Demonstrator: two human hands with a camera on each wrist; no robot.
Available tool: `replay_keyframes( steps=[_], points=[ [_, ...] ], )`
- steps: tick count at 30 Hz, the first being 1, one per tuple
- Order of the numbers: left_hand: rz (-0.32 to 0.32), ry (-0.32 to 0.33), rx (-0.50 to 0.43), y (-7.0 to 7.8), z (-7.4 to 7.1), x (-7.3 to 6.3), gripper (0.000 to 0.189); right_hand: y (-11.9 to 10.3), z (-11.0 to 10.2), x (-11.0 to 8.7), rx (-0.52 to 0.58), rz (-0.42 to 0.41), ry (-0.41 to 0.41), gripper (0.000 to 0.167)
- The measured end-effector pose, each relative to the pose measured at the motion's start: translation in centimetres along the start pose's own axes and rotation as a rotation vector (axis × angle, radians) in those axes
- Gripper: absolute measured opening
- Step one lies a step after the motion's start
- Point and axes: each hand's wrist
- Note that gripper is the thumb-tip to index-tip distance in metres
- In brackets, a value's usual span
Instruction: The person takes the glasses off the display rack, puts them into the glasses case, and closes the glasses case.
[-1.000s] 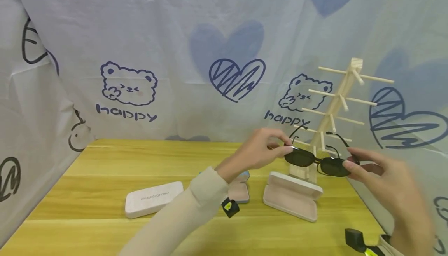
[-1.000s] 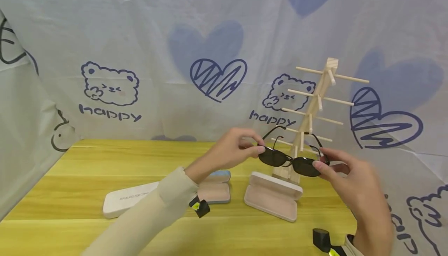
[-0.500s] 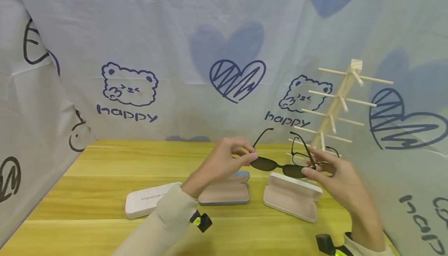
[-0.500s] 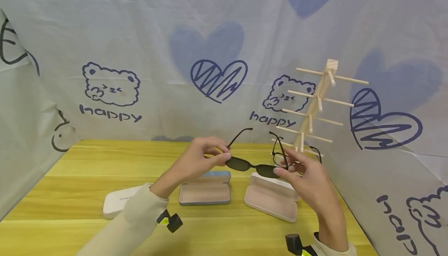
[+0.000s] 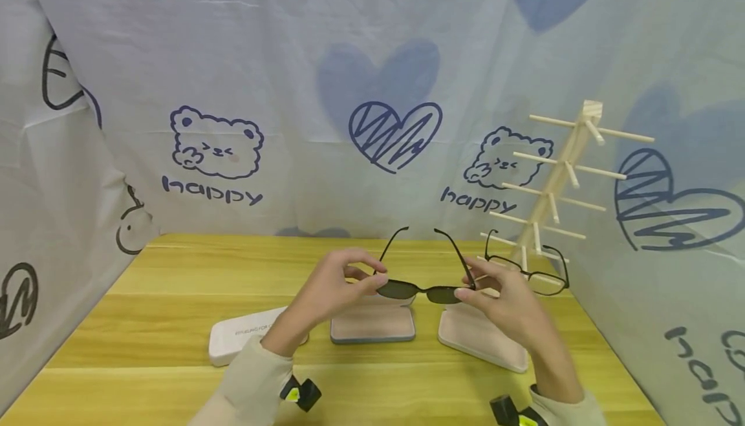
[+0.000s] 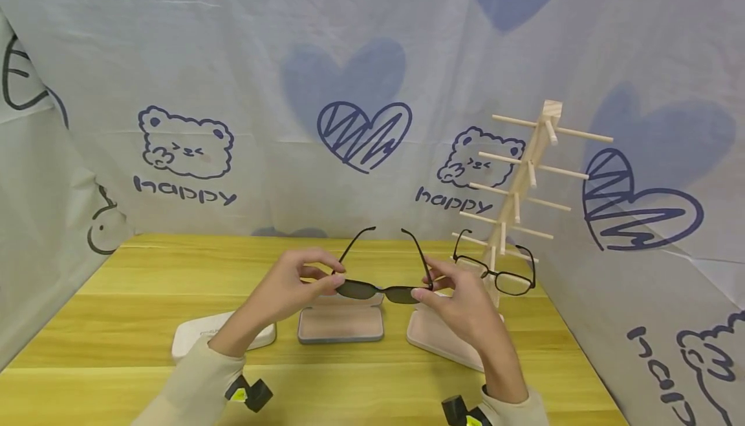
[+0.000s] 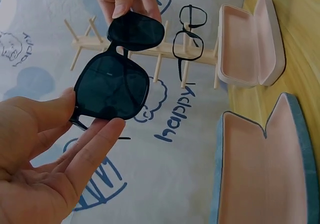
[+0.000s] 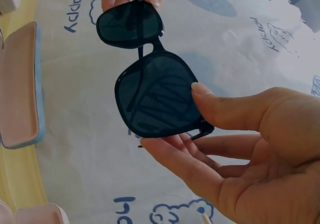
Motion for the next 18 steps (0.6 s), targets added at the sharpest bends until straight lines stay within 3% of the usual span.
replay_keyframes(
  steps=[6, 18],
  points=[
    [-0.048, 0.041, -0.035, -0.7, -0.3, -1.6, 0.02, -0.1, 1.1, 0.2, -0.014, -0.033, 0.006, 0.054],
    [-0.051, 0.114, -0.012, -1.7, -0.9, -3.4, 0.039, -0.8, 2.8, 0.3, -0.018, 0.032, -0.012, 0.048]
  ],
)
Point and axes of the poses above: each hand's wrist, its own x-axis towards the middle knuckle, its own z-axis out of the palm, y = z × x, and after that the axes turned 2 degrees about -z, right-handed
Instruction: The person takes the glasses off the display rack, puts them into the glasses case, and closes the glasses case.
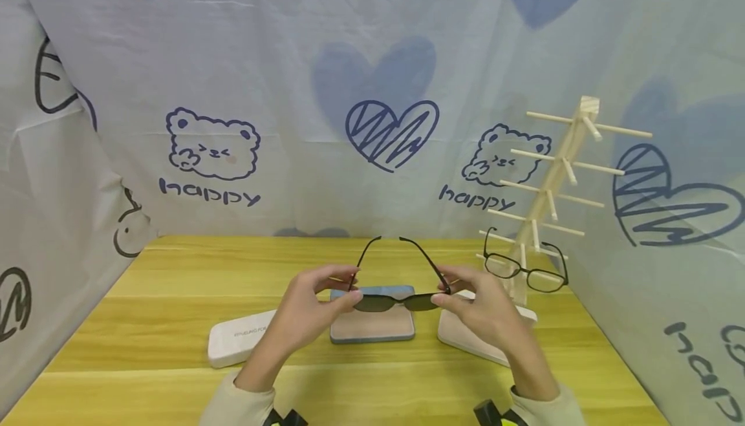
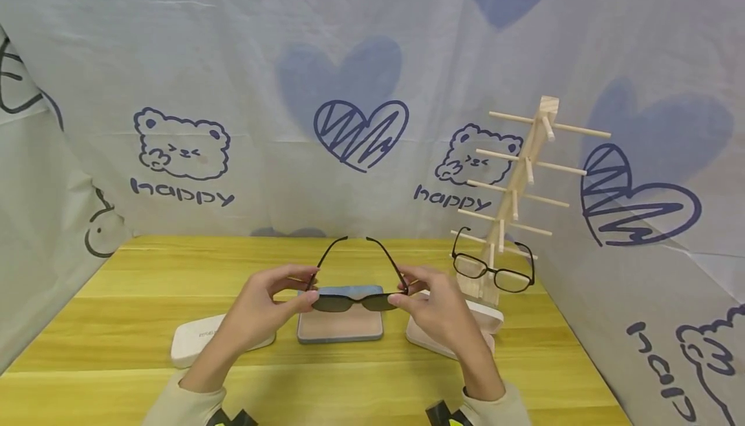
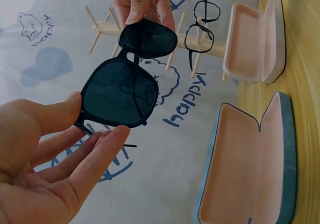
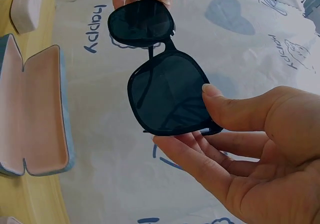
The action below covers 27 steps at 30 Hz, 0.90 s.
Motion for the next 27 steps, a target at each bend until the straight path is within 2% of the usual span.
replay_keyframes(
  steps=[8, 12, 17, 27],
  points=[
    [-0.018, 0.037, 0.037, -0.4, -0.3, -0.2, 0.048, 0.3, 0.9, -0.1, 0.078, -0.039, -0.012, 0.039],
    [-0.039, 0.037, -0.003, -0.2, -0.3, -0.1, 0.046, 0.3, 1.2, -0.2, 0.092, -0.05, -0.002, 0.034],
    [-0.064, 0.028, -0.046, -0.3, -0.2, -0.1, 0.047, 0.2, 1.3, -0.2, 0.111, -0.021, 0.013, 0.031],
    [-0.063, 0.032, -0.029, -0.4, -0.2, 0.1, 0.043, 0.3, 1.6, 0.0, 0.069, -0.04, 0.006, 0.022]
  ],
)
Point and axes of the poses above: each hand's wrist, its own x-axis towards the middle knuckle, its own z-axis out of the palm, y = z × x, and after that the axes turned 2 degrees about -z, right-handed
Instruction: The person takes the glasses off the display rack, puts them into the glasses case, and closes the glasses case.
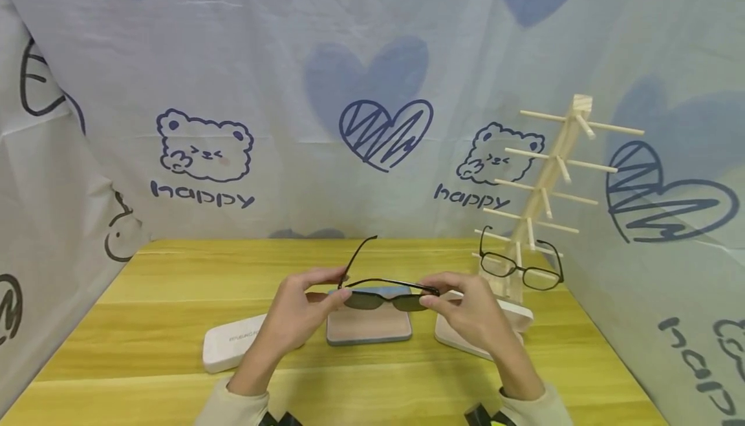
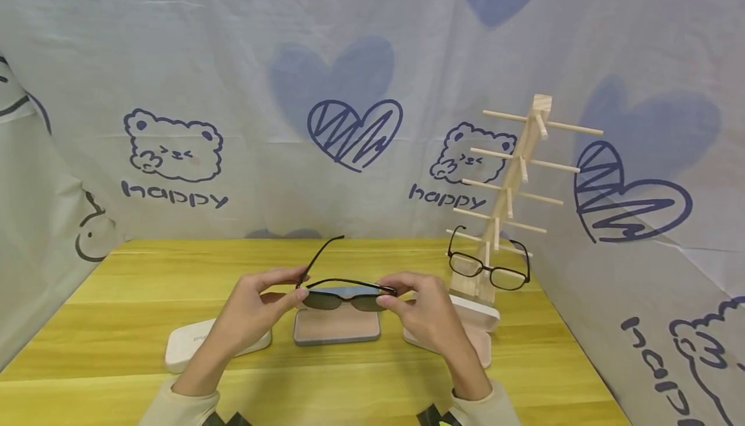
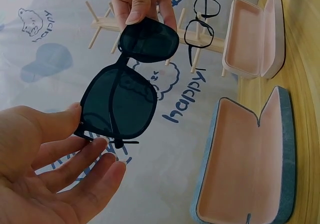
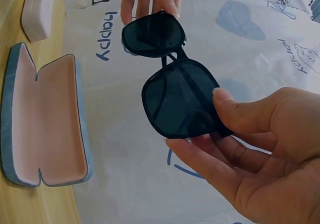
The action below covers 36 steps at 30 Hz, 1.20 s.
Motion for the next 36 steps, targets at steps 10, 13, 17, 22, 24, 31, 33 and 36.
replay_keyframes(
  steps=[10, 13, 17, 22, 24, 31, 33, 36],
  points=[
    [0.037, -0.01, 0.01, 0.0, 0.04, 0.02, 0.042, 0.26, 0.26, 0.15, -0.02, 0.003, 0.003, 0.019],
    [0.041, 0.0, 0.025, 0.01, 0.09, 0.02, 0.041, 0.26, 0.23, 0.12, -0.026, -0.005, 0.003, 0.018],
    [0.054, 0.009, 0.058, 0.01, 0.17, 0.02, 0.039, 0.24, 0.23, 0.08, -0.039, -0.011, 0.006, 0.017],
    [0.065, 0.014, 0.073, 0.06, 0.15, 0.01, 0.038, 0.24, 0.36, 0.13, -0.026, -0.027, -0.002, 0.017],
    [0.061, 0.02, 0.077, 0.1, 0.13, 0.0, 0.036, 0.24, 0.4, 0.16, -0.02, -0.036, -0.008, 0.016],
    [0.055, 0.031, 0.102, 0.28, 0.2, -0.07, 0.032, 0.33, 0.45, 0.22, -0.041, -0.053, -0.019, 0.015],
    [0.059, 0.031, 0.101, 0.26, 0.25, -0.08, 0.031, 0.36, 0.47, 0.2, -0.049, -0.05, -0.023, 0.015],
    [0.063, 0.033, 0.104, 0.22, 0.32, -0.12, 0.03, 0.42, 0.48, 0.21, -0.057, -0.048, -0.031, 0.014]
  ],
)
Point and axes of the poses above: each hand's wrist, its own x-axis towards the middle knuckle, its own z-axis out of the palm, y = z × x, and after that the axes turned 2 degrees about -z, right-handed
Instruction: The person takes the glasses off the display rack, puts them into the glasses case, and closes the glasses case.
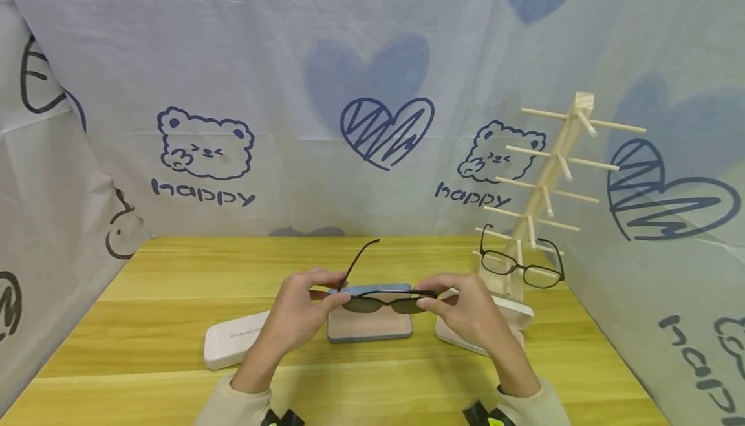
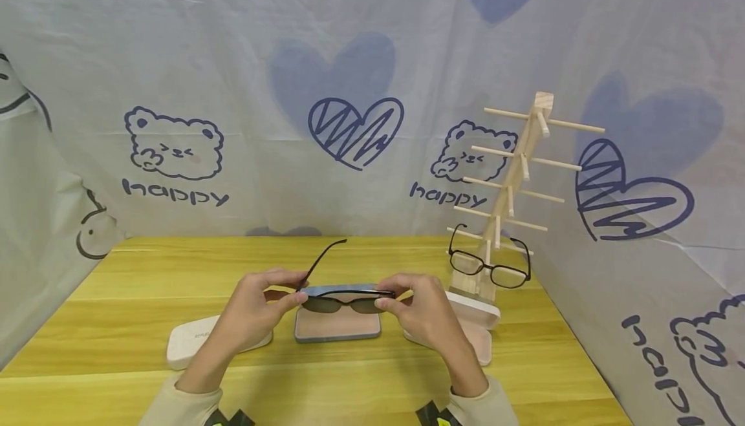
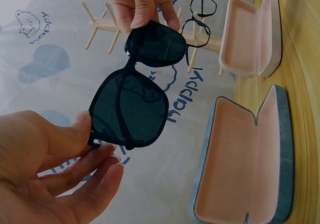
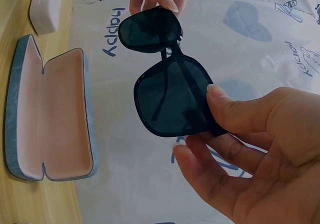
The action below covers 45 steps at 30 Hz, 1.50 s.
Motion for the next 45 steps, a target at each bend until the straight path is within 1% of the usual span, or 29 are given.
replay_keyframes(
  steps=[7, 14, 21, 23, 26, 31, 33, 36, 42, 45],
  points=[
    [-0.001, 0.006, 0.031, 0.0, 0.2, -0.3, 0.029, 0.1, 0.2, -0.1, -0.024, -0.01, -0.001, 0.013],
    [0.016, 0.007, 0.058, 0.0, 0.4, -0.2, 0.028, 0.2, 0.0, 0.0, -0.043, 0.009, -0.004, 0.013],
    [0.088, -0.056, 0.07, -0.3, 0.5, 0.2, 0.023, 0.2, -0.2, 0.3, -0.064, 0.013, 0.001, 0.014],
    [0.103, -0.066, 0.081, -0.3, 0.5, 0.2, 0.023, 0.2, -0.2, 0.3, -0.068, 0.02, 0.005, 0.014],
    [0.108, -0.079, 0.09, -0.4, 0.4, 0.1, 0.022, 0.2, -0.2, 0.3, -0.083, 0.029, 0.023, 0.014],
    [0.12, -0.101, 0.096, -0.4, 0.1, 0.1, 0.021, 0.2, 0.1, 0.4, -0.109, 0.051, 0.081, 0.013],
    [0.119, -0.107, 0.097, -0.4, 0.0, 0.1, 0.02, 0.1, 0.2, 0.5, -0.103, 0.06, 0.094, 0.013],
    [0.106, -0.115, 0.101, -0.4, -0.2, 0.0, 0.02, 0.1, 0.3, 0.5, -0.09, 0.062, 0.09, 0.011],
    [0.085, -0.143, 0.106, -0.5, -0.4, 0.1, 0.02, 0.3, 0.2, 0.5, -0.078, 0.058, 0.039, 0.008],
    [0.074, -0.169, 0.095, -0.7, -0.6, 0.1, 0.021, 0.4, 0.3, 0.6, -0.035, 0.065, 0.011, 0.01]
  ],
)
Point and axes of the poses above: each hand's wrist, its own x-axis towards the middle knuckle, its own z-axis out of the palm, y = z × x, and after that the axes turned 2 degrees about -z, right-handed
